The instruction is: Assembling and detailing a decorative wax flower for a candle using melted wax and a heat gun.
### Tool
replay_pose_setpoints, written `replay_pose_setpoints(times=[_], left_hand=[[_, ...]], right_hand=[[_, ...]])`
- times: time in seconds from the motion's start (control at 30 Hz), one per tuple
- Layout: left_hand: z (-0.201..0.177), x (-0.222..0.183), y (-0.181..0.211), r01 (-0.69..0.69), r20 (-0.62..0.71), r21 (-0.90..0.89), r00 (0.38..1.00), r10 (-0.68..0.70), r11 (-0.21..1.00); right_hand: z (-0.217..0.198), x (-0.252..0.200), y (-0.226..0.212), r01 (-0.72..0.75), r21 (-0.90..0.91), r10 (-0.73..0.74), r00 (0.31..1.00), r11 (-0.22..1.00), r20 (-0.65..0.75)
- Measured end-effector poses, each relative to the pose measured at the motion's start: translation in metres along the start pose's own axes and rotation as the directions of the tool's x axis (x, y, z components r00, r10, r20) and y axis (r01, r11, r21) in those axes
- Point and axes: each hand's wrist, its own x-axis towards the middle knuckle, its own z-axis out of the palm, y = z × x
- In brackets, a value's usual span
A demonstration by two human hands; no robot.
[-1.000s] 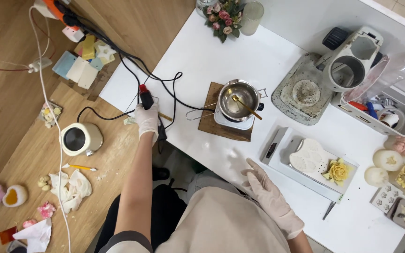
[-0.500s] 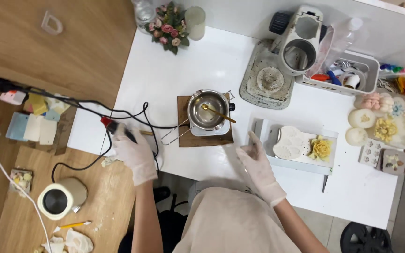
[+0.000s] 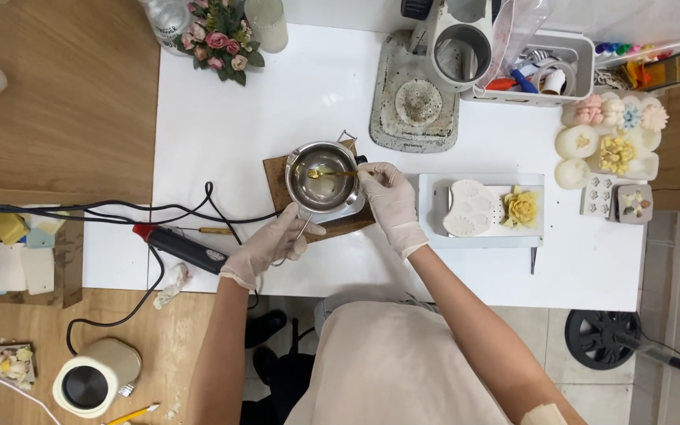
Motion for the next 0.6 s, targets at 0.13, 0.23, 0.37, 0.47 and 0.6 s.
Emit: replay_pose_setpoints(times=[0.13, 0.23, 0.37, 0.47, 0.6], left_hand=[[0.009, 0.009, -0.022, -0.070, 0.014, -0.115, 0.997, 0.072, 0.991], [0.029, -0.001, -0.016, -0.151, -0.164, -0.022, 0.976, 0.146, 0.988], [0.041, -0.023, 0.007, -0.226, -0.209, -0.034, 0.954, 0.214, 0.974], [0.053, -0.031, 0.020, -0.217, -0.231, -0.007, 0.950, 0.210, 0.976], [0.068, -0.031, 0.031, -0.221, -0.254, 0.006, 0.943, 0.215, 0.975]], right_hand=[[0.010, -0.003, -0.024, -0.027, 0.126, 0.019, 0.998, 0.992, 0.062], [0.013, -0.009, -0.041, 0.009, 0.115, -0.035, 0.975, 0.993, 0.219], [0.013, -0.013, -0.051, 0.064, 0.016, -0.066, 0.972, 0.998, 0.225], [0.001, -0.021, -0.063, 0.193, -0.057, -0.179, 0.964, 0.980, 0.196], [-0.015, -0.033, -0.075, 0.234, -0.073, -0.219, 0.961, 0.970, 0.169]])
